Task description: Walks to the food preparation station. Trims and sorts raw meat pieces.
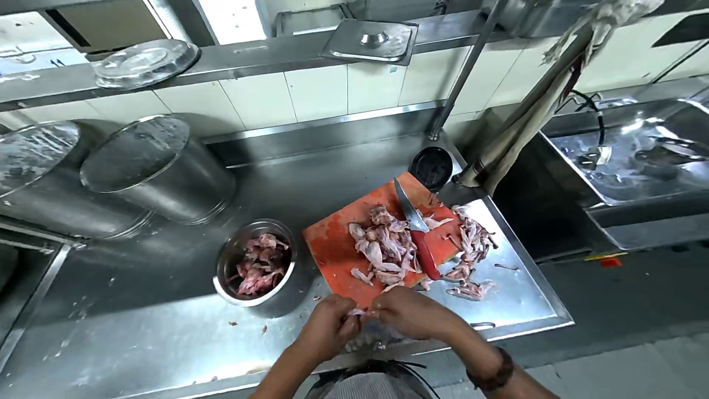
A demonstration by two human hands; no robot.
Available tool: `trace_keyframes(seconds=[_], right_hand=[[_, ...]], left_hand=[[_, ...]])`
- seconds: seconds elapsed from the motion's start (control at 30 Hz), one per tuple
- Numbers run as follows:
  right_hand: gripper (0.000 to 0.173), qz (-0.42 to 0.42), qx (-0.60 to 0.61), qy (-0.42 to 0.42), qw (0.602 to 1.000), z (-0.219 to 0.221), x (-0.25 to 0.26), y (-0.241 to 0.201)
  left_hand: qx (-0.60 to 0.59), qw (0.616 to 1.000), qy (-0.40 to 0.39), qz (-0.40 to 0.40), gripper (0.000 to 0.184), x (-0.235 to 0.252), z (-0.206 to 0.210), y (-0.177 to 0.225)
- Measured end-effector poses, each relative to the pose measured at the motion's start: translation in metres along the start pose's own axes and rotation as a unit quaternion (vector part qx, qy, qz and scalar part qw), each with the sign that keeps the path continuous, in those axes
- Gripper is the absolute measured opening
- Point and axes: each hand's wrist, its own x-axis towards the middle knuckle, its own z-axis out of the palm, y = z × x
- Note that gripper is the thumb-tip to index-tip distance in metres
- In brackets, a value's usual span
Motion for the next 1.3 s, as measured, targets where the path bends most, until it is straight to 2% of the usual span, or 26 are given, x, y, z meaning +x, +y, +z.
trace_keyframes(seconds=[0.07, 0.2, 0.27, 0.37, 0.47, 0.53, 0.63, 0.73, 0.8, 0.87, 0.93, 1.0, 1.03, 1.1, 1.13, 1.2, 1.27, 1.3], right_hand=[[0.035, -0.053, 0.044, -0.019, 0.997, -0.016, -0.011, -0.003], [0.037, -0.072, 0.091, -0.023, 0.993, -0.041, -0.02, -0.017], [0.037, -0.066, 0.088, -0.003, 0.994, -0.046, -0.022, -0.026], [0.038, -0.064, 0.08, 0.035, 0.994, -0.042, -0.027, -0.038], [0.037, -0.074, 0.091, 0.041, 0.992, -0.037, -0.034, -0.039], [0.037, -0.085, 0.097, 0.023, 0.991, -0.035, -0.039, -0.038], [0.036, -0.131, 0.134, -0.013, 0.982, -0.042, -0.048, -0.04], [0.036, -0.197, 0.206, -0.044, 0.957, -0.052, -0.053, -0.04], [0.035, -0.242, 0.266, -0.052, 0.932, -0.051, -0.052, -0.039], [0.032, -0.287, 0.348, -0.05, 0.891, -0.04, -0.044, -0.04], [0.026, -0.307, 0.459, -0.032, 0.833, -0.016, -0.032, -0.041], [0.021, -0.291, 0.515, 0.065, 0.804, 0.007, -0.02, -0.043], [0.022, -0.267, 0.498, 0.155, 0.81, 0.02, -0.013, -0.044], [0.03, -0.201, 0.373, 0.358, 0.832, 0.044, 0.0, -0.047], [0.032, -0.155, 0.299, 0.436, 0.835, 0.055, 0.006, -0.048], [0.029, -0.062, 0.17, 0.536, 0.825, 0.072, 0.013, -0.053], [0.022, 0.011, 0.111, 0.569, 0.815, 0.077, 0.016, -0.055], [0.021, 0.037, 0.104, 0.572, 0.813, 0.074, 0.017, -0.055]], left_hand=[[-0.026, 0.998, -0.038, 0.049, 0.026, -0.002, -0.017, 0.016], [-0.039, 0.993, -0.08, 0.081, 0.026, 0.0, -0.043, 0.039], [-0.058, 0.996, -0.046, 0.054, 0.026, 0.0, -0.047, 0.043], [-0.098, 0.993, 0.063, 0.017, 0.021, -0.001, -0.043, 0.045], [-0.098, 0.99, 0.092, 0.037, 0.019, -0.008, -0.043, 0.049], [-0.061, 0.992, 0.072, 0.08, 0.021, -0.014, -0.047, 0.052], [-0.055, 0.986, -0.001, 0.156, 0.022, -0.016, -0.063, 0.063], [-0.093, 0.972, -0.052, 0.21, 0.024, -0.012, -0.08, 0.077], [-0.149, 0.958, -0.052, 0.237, 0.029, -0.008, -0.085, 0.085], [-0.249, 0.935, -0.046, 0.248, 0.034, -0.004, -0.083, 0.089], [-0.372, 0.901, -0.039, 0.221, 0.03, -0.003, -0.073, 0.088], [-0.456, 0.88, -0.003, 0.131, 0.023, -0.001, -0.065, 0.082], [-0.478, 0.875, 0.032, 0.072, 0.022, 0.001, -0.06, 0.08], [-0.467, 0.877, 0.109, -0.021, 0.023, 0.007, -0.045, 0.074], [-0.419, 0.896, 0.141, -0.044, 0.024, 0.01, -0.036, 0.072], [-0.248, 0.949, 0.192, -0.039, 0.026, 0.016, -0.015, 0.066], [-0.093, 0.975, 0.201, -0.033, 0.026, 0.021, 0.004, 0.062], [-0.039, 0.983, 0.172, -0.046, 0.028, 0.021, 0.01, 0.063]])
